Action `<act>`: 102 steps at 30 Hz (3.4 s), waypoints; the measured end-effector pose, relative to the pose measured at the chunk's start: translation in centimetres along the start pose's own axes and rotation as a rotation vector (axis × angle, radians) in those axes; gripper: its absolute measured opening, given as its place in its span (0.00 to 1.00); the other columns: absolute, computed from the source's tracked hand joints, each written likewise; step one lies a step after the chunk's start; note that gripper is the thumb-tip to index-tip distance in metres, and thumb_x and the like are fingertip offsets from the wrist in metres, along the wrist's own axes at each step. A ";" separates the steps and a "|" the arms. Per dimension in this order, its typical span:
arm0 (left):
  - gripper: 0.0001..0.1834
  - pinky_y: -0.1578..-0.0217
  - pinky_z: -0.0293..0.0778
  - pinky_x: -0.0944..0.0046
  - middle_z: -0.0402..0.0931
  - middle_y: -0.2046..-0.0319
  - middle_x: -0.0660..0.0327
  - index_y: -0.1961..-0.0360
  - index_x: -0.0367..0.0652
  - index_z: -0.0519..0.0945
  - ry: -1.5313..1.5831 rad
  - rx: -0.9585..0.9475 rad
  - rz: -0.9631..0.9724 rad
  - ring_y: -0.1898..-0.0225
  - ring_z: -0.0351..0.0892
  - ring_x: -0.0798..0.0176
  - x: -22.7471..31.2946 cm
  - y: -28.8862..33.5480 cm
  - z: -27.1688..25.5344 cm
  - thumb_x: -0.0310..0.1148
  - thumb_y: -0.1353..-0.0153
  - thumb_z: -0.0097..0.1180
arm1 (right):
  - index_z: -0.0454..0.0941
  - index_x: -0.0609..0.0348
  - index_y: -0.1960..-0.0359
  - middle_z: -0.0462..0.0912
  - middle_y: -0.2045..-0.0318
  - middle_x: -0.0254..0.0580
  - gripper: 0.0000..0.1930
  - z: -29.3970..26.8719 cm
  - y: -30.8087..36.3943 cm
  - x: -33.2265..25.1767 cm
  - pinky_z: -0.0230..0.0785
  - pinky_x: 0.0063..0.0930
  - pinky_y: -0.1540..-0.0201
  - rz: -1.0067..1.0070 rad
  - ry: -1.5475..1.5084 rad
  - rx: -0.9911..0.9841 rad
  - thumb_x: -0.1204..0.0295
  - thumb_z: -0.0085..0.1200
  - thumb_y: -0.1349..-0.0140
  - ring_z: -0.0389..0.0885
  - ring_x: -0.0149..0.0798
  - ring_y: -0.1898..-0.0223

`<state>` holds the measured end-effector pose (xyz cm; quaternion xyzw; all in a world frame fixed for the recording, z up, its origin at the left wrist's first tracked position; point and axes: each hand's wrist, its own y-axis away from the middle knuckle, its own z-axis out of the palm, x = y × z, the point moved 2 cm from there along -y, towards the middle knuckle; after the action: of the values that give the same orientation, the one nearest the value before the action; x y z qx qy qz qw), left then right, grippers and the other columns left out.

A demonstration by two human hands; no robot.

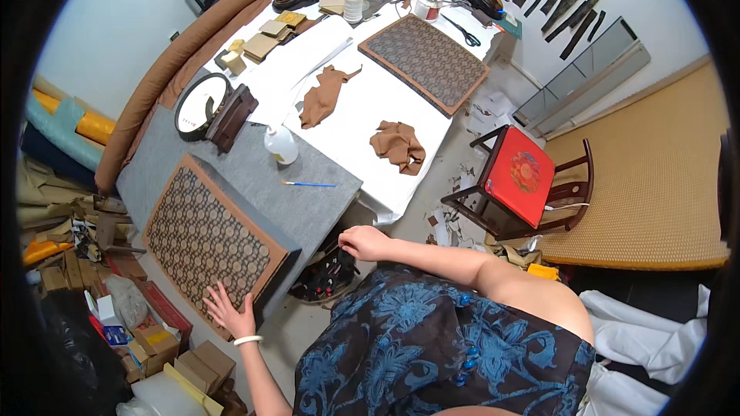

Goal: The person assembles a tray by applying glue to a wooden frame and attaching a patterned fabric insert. They then use an iron to press the fabric onto the frame, ensuring it adheres properly. Finally, they place the assembled tray into a box.

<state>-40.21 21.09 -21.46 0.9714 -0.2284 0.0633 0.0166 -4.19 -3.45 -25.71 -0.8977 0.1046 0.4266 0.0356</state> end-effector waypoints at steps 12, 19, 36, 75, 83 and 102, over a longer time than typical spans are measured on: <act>0.41 0.24 0.40 0.34 0.44 0.18 0.61 0.19 0.58 0.54 -0.217 0.060 0.019 0.19 0.40 0.44 1.8 0.3 1.1 0.61 0.27 0.46 | 0.85 0.56 0.59 0.87 0.63 0.53 0.11 -9.5 4.3 12.1 0.77 0.50 0.53 0.324 0.050 0.044 0.66 0.53 0.36 0.85 0.57 0.57; 0.37 0.24 0.43 0.37 0.47 0.18 0.61 0.20 0.60 0.57 -0.292 0.182 -0.024 0.19 0.44 0.45 0.9 2.0 1.4 0.59 0.25 0.42 | 0.84 0.62 0.60 0.86 0.71 0.39 0.10 -14.3 9.5 22.1 0.75 0.30 0.65 0.680 -0.160 0.720 0.67 0.57 0.29 0.81 0.31 0.72; 0.45 0.21 0.36 0.50 0.39 0.19 0.41 0.22 0.31 0.50 0.447 0.218 -0.622 0.19 0.38 0.42 26.7 8.4 15.2 0.38 0.31 0.59 | 0.75 0.54 0.50 0.76 0.49 0.45 0.26 -38.1 6.6 56.5 0.73 0.45 0.47 1.010 -1.164 1.108 0.46 0.61 0.36 0.74 0.46 0.48; 0.19 0.44 0.76 0.64 0.83 0.46 0.58 0.38 0.39 0.77 1.478 -0.590 -0.115 0.45 0.80 0.68 25.4 12.9 10.1 0.33 0.25 0.57 | 0.81 0.64 0.47 0.84 0.46 0.45 0.16 -43.6 13.6 18.2 0.75 0.39 0.47 0.021 -1.154 0.998 0.68 0.62 0.31 0.82 0.45 0.49; 0.45 0.31 0.65 0.55 0.69 0.32 0.53 0.25 0.42 0.60 2.241 -0.274 0.304 0.33 0.70 0.57 23.9 7.8 -1.2 0.62 0.31 0.56 | 0.73 0.67 0.36 0.77 0.36 0.50 0.27 -26.6 12.5 1.6 0.64 0.51 0.30 -0.219 -1.004 0.914 0.62 0.59 0.31 0.72 0.50 0.34; 0.33 0.48 0.79 0.63 0.84 0.55 0.60 0.52 0.36 0.80 1.889 0.480 -0.420 0.54 0.83 0.65 7.6 3.8 -7.9 0.50 0.47 0.79 | 0.73 0.62 0.34 0.78 0.39 0.43 0.32 -16.1 -5.2 0.7 0.70 0.39 0.38 0.299 -0.563 0.445 0.45 0.49 0.25 0.76 0.40 0.40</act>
<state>-36.12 14.82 -12.59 0.5208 0.0736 0.8505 0.0057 9.62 -0.95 -16.17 -0.6905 0.3102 0.6238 0.1943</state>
